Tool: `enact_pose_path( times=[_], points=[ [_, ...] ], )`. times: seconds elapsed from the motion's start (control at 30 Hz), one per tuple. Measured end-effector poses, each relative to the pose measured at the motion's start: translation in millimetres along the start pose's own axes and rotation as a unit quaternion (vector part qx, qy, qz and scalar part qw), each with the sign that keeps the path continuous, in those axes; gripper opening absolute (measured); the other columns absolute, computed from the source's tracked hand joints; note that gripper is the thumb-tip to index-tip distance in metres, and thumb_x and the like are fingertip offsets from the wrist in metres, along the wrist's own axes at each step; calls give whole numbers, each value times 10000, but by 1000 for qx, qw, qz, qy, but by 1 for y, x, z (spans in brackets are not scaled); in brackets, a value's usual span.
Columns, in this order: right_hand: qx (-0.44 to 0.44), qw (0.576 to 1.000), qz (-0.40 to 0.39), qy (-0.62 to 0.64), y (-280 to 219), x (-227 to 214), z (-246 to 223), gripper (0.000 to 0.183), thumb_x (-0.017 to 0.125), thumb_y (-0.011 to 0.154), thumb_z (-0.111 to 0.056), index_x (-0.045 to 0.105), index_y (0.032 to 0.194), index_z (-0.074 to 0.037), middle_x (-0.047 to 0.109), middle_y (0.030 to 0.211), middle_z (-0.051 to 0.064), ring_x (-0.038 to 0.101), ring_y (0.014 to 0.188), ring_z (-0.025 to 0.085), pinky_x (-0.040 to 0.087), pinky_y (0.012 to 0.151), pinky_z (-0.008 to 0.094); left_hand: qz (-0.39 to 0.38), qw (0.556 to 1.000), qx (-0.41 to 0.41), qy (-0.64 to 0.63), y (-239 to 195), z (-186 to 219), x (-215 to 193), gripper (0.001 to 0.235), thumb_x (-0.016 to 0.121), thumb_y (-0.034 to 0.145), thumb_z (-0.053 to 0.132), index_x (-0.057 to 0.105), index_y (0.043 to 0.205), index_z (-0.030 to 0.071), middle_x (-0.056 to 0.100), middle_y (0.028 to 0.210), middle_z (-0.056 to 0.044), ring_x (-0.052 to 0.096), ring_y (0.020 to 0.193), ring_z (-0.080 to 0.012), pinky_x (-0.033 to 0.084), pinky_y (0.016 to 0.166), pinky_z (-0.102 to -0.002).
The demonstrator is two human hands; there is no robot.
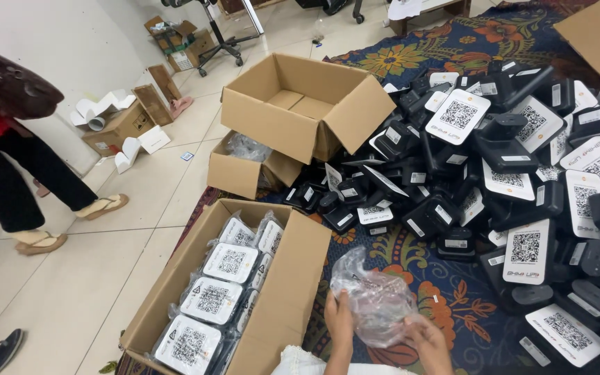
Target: The person bags electronic devices with QR codes into plastic sleeves and places them in a cardboard shipping box.
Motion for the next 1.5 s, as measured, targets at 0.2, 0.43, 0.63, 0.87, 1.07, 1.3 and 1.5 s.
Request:
enact_pose_path(
  times=[0.2,0.43,0.63,0.87,1.07,1.3,1.5],
  points=[
    [6,1000,11,23,18,-37,4,301,621,1033,-137,699,1273,27,735,1021,138,613,864,196,474,749,336,45,991,-68,-103,28,-53,-13,419,680,949,312,623,1076,-83,652,938,-112,647,854,-234,569,776,-422],
    [13,999,-24,-24,11,-56,-36,334,613,986,-144,731,1232,47,764,1037,62,674,891,89,524,767,236,-117,922,-309,-202,-20,37,5,553,495,959,507,687,1171,34,776,981,-53,727,906,-160,570,783,-280],
    [-65,990,70,-107,-10,-55,-94,291,725,991,-210,692,1178,11,656,860,108,547,676,142,422,578,296,-146,985,-92,-19,6,-34,12,284,702,953,276,739,930,-5,641,697,-14,566,620,-97,435,576,-265],
    [-46,941,221,-252,-40,-37,-128,350,766,932,-287,734,1075,31,726,881,117,648,779,148,510,716,286,-65,996,-41,-52,9,-18,1,232,685,969,250,698,885,34,551,684,22,471,608,-63,398,555,-258],
    [-42,984,115,-132,19,-58,-17,507,812,857,-272,620,1216,31,747,1049,113,715,980,153,535,850,291,-92,989,-69,-98,19,-46,6,245,646,989,257,671,884,37,605,721,37,502,645,-61,421,590,-254],
    [-58,942,116,-309,30,-82,-14,313,696,943,-323,832,1149,-131,805,954,106,780,933,176,562,891,323,7,999,36,-7,47,-82,-7,277,624,995,287,677,920,26,626,722,-21,549,660,-117,454,617,-302],
    [-110,917,220,-313,4,-79,-82,273,691,968,-233,813,1177,-105,759,974,123,728,961,234,557,890,322,138,971,79,177,22,-20,-23,265,562,965,305,670,996,65,740,811,-179,703,771,-377,515,715,-484]
  ],
)
Point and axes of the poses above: each hand's wrist, its own y-axis towards the middle knuckle, its own x-axis out of the palm, z = x × y, the point moved 6 cm from there along y, towards the middle knuckle
